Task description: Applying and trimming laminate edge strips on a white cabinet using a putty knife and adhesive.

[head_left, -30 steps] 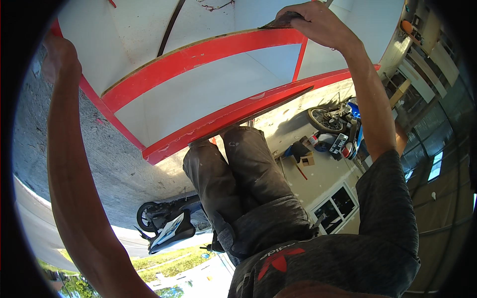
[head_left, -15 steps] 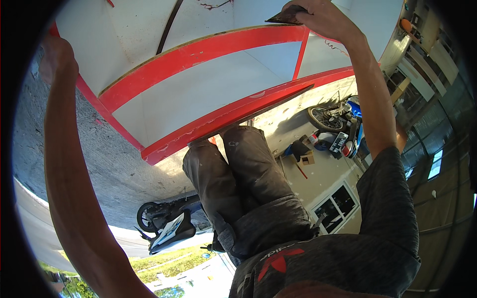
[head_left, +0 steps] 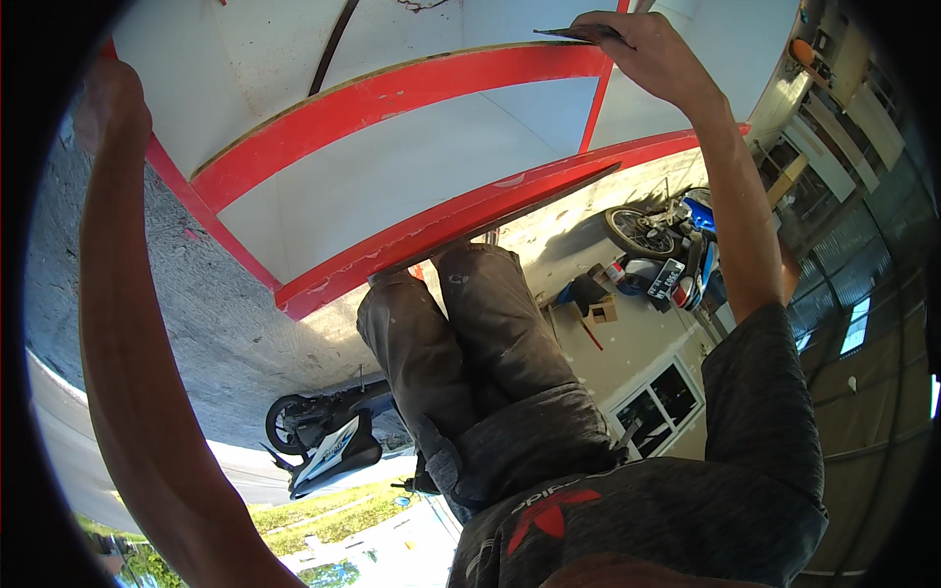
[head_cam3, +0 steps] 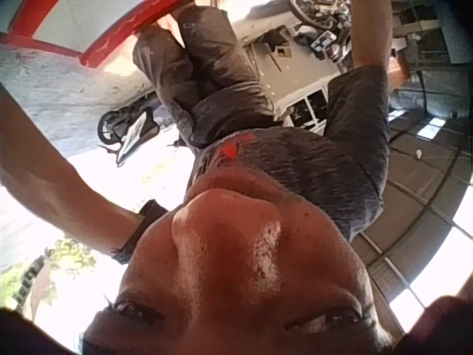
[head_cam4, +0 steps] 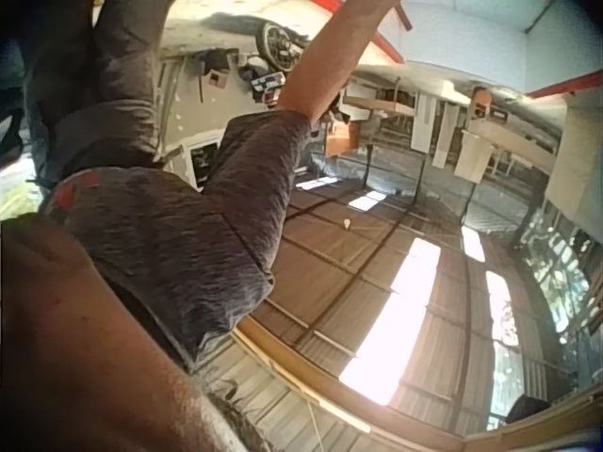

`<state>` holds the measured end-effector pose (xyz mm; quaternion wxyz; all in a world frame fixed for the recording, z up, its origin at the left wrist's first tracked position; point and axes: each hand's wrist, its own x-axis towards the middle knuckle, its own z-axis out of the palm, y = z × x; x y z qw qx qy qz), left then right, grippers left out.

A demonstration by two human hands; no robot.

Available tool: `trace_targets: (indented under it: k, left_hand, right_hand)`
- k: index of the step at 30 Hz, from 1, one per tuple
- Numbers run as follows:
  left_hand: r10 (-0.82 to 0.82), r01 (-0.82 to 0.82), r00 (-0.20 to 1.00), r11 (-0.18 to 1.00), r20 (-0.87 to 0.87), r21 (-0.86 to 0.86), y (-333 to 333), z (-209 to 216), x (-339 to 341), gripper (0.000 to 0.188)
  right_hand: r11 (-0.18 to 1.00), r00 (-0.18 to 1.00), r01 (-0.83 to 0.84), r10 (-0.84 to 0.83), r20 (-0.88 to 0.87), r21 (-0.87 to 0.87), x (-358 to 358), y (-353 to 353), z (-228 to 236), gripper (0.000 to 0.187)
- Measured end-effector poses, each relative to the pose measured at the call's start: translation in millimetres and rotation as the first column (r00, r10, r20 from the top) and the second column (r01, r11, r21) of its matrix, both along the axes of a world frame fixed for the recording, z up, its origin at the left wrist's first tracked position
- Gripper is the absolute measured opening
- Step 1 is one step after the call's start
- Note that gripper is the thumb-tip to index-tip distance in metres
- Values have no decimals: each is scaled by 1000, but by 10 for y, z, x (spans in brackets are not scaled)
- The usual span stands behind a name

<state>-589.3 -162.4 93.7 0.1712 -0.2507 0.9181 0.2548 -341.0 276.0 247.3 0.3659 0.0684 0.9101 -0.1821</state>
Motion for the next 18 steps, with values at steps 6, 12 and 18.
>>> trace_targets:
  k: [6, 12, 18]
  left_hand:
    - [21, -21, 1000, 1000, 3, -6, 20, -128, -29, 116]
    - [36, -36, 999, 999, 4, -27, 0, -65, -9, 114]
    - [64, -64, 998, 998, 8, -21, 55, -138, 3, 113]
  right_hand:
    - [989, 998, 23, -32, 62, 149, 123, -223, 69, 33]
    - [986, 989, 83, -100, 113, 145, -29, -122, -7, 35]
    - [872, 873, 451, -475, -109, -189, -119, 2, 150, 22]
